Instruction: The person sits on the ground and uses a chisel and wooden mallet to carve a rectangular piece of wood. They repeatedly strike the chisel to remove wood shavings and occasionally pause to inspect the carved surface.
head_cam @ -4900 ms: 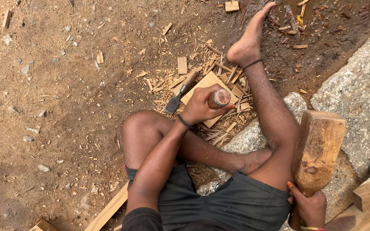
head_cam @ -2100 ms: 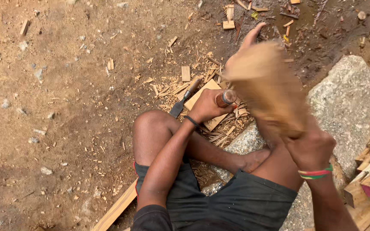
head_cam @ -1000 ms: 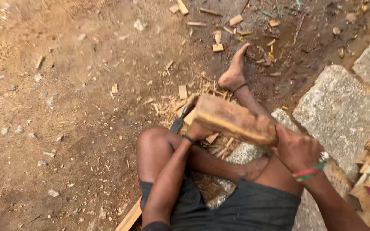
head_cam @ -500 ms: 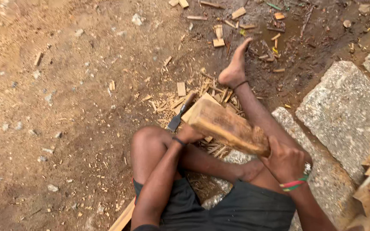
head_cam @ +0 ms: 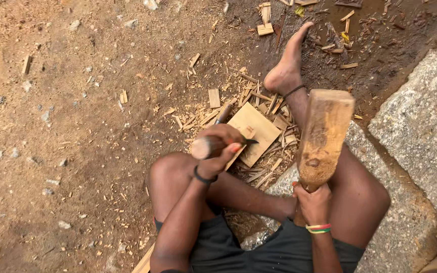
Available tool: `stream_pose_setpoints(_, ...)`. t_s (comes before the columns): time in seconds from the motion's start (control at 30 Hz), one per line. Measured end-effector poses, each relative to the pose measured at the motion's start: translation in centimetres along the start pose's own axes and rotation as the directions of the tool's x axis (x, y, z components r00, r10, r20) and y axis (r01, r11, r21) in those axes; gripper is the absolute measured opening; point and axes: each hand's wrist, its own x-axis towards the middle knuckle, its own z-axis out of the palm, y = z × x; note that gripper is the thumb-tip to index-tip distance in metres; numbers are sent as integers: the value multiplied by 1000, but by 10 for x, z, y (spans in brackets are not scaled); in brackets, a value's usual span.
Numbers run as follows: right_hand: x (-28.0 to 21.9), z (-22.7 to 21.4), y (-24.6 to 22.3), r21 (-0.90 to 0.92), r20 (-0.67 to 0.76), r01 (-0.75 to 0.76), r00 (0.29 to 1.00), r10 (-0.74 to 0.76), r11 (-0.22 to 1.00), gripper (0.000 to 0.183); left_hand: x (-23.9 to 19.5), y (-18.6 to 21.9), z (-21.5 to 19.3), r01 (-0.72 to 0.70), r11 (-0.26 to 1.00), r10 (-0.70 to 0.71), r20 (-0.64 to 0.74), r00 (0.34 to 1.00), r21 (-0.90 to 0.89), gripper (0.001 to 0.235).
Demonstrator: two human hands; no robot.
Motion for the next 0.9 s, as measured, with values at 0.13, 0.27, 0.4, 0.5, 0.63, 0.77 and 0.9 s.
stream_pose_setpoints(0.13,10,11,9,-59,123,-225,965,231,972,17,5,23,-47,-104,994,109,-204,973,37,16)
stream_pose_setpoints(0.27,-7,35,37,68,355,-407,863,359,911,10,-19,46,-60,4,995,-29,-257,966,-99,22)
stream_pose_setpoints(0.4,-21,34,41,7,424,-418,824,375,909,14,-14,60,-48,97,973,-85,69,994,-207,28)
stream_pose_setpoints(0.5,-22,25,39,-114,468,-408,782,411,906,12,-2,53,-53,110,989,-80,274,958,-95,33)
stream_pose_setpoints(0.63,-26,20,37,44,487,-458,786,382,888,8,-5,46,-51,38,979,-5,164,987,-199,38)
stream_pose_setpoints(0.77,-21,25,31,11,466,-436,799,381,900,9,2,26,-53,7,982,19,137,990,-188,41)
stream_pose_setpoints(0.9,-17,29,24,-26,431,-387,827,360,922,8,-7,14,-44,125,977,-119,47,992,-173,42)
